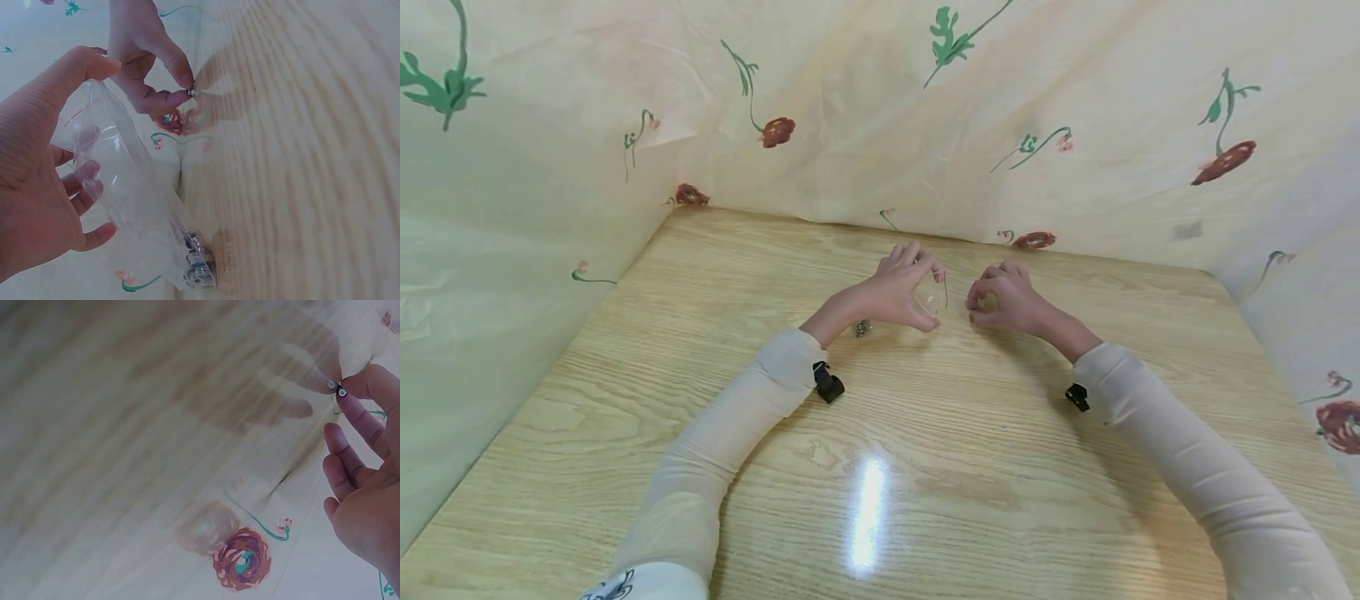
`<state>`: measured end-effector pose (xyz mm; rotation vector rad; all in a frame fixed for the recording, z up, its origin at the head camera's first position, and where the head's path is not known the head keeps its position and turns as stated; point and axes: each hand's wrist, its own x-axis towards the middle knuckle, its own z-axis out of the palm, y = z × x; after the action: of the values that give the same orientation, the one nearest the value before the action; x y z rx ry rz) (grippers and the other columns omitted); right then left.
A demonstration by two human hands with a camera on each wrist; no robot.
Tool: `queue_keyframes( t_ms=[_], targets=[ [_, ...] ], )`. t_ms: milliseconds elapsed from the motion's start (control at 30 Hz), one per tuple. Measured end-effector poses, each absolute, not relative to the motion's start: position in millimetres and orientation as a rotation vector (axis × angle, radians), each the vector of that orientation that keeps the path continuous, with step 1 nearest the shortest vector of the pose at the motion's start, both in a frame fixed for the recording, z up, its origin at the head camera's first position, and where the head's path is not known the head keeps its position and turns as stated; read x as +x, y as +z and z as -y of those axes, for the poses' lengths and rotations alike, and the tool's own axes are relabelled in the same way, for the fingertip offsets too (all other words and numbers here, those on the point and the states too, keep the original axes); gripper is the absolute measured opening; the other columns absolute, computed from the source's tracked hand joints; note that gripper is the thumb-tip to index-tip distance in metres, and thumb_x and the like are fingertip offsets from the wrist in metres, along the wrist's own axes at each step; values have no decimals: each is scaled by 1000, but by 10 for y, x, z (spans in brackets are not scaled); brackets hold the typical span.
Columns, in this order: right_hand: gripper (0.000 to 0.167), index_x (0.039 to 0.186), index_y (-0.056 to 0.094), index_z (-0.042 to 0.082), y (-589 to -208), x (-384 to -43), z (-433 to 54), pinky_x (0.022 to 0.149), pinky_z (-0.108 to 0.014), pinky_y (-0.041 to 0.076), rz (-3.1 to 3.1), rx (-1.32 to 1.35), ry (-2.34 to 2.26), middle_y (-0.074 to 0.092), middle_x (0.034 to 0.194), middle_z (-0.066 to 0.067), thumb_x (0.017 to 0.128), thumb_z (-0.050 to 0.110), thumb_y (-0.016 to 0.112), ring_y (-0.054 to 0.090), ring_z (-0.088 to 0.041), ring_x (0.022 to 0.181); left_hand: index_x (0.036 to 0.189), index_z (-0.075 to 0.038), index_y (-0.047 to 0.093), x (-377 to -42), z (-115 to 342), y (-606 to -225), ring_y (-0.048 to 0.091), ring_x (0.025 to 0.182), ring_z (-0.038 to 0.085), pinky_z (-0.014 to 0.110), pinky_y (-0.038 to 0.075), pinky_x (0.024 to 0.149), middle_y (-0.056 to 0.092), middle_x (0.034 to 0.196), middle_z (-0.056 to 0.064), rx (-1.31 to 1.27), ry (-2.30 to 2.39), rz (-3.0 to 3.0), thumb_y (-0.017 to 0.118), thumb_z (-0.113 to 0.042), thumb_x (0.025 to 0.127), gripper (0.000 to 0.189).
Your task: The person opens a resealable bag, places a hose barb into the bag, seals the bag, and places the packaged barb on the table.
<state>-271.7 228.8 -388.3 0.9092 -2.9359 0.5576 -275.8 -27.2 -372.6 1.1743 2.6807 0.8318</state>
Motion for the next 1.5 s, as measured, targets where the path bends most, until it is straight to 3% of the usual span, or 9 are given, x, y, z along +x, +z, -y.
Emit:
queue_keyframes(
  t_ms=[967, 1300, 1500],
  targets=[
    [5, 81, 71, 8, -3881, -2681, -2270, 97, -61, 23, 2978, 897, 560, 64, 103, -16, 82, 11, 74, 41, -33, 98, 120, -20, 46, -2752, 283, -3730, 29, 113, 24, 40, 26, 95, 34, 120, 5, 1173, 813, -2683, 79, -38, 82, 53],
    [4, 81, 71, 9, -3880, -2678, -2262, 100, -61, 23, 2990, 883, 557, 63, 103, -15, 81, 11, 75, 41, -33, 99, 119, -20, 47, -2758, 272, -3737, 29, 115, 26, 41, 26, 96, 37, 124, 9, 1175, 822, -2679, 79, -37, 81, 53],
    [4, 81, 72, 9, -3875, -2672, -2263, 98, -60, 23, 2983, 887, 550, 63, 104, -16, 81, 11, 76, 40, -33, 98, 120, -20, 46, -2742, 276, -3728, 28, 117, 26, 42, 26, 97, 34, 122, 5, 1162, 812, -2674, 78, -37, 81, 54]
  ],
)
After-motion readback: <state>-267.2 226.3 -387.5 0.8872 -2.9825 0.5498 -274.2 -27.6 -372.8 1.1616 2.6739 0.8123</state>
